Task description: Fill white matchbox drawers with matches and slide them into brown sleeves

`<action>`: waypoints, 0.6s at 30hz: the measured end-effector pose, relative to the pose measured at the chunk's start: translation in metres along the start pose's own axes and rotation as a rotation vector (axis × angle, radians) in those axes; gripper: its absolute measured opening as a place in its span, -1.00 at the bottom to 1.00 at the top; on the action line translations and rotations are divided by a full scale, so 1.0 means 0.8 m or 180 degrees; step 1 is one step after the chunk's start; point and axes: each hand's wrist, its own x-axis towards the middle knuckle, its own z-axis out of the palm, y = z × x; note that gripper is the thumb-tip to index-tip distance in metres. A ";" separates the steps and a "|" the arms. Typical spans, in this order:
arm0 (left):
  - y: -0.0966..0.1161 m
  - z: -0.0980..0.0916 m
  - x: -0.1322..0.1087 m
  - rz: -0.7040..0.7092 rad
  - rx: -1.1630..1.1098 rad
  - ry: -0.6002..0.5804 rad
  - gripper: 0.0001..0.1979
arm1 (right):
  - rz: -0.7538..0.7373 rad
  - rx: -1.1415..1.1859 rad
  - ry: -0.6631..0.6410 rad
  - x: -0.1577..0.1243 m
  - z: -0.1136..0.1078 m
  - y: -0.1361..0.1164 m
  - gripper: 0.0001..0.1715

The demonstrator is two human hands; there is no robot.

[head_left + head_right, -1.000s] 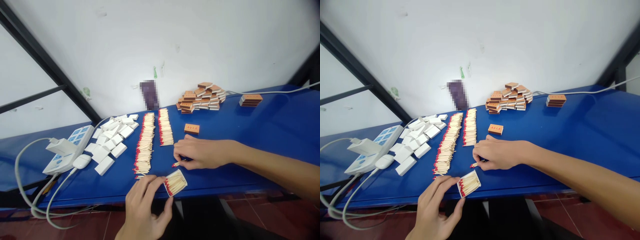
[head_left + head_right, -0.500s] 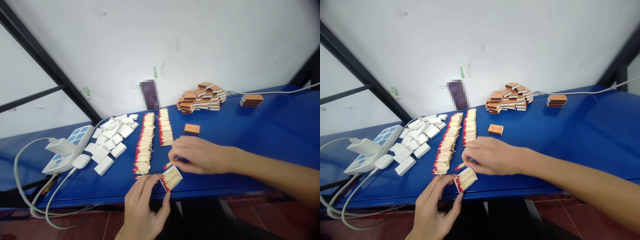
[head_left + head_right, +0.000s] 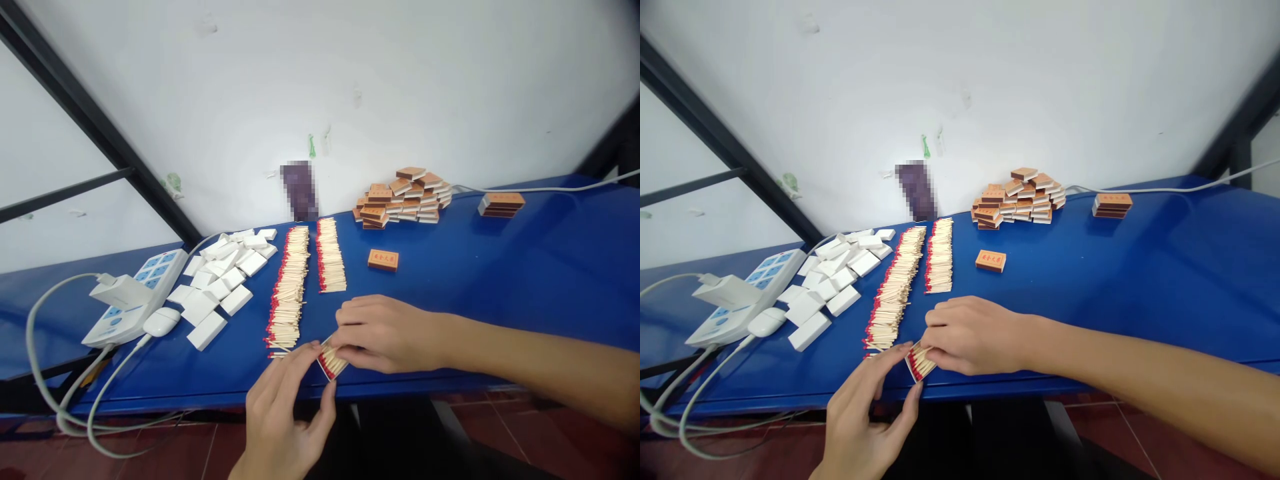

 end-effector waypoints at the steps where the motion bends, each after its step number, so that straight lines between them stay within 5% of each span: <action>1: -0.001 0.000 0.000 -0.0003 -0.0014 -0.0001 -0.66 | -0.0005 -0.0017 0.0020 0.000 0.000 0.001 -0.67; 6: -0.003 -0.001 -0.002 0.0114 0.0073 -0.0103 -0.69 | 0.0033 0.0066 0.0342 -0.002 -0.001 0.002 -0.70; 11: -0.004 -0.002 -0.005 0.0269 0.0168 -0.0243 -0.71 | 0.1057 0.0534 0.1075 0.000 -0.007 0.008 -0.78; 18: -0.004 0.001 -0.004 0.0351 0.0309 -0.0174 -0.72 | 0.1370 0.0850 0.0927 -0.004 -0.014 0.025 -0.82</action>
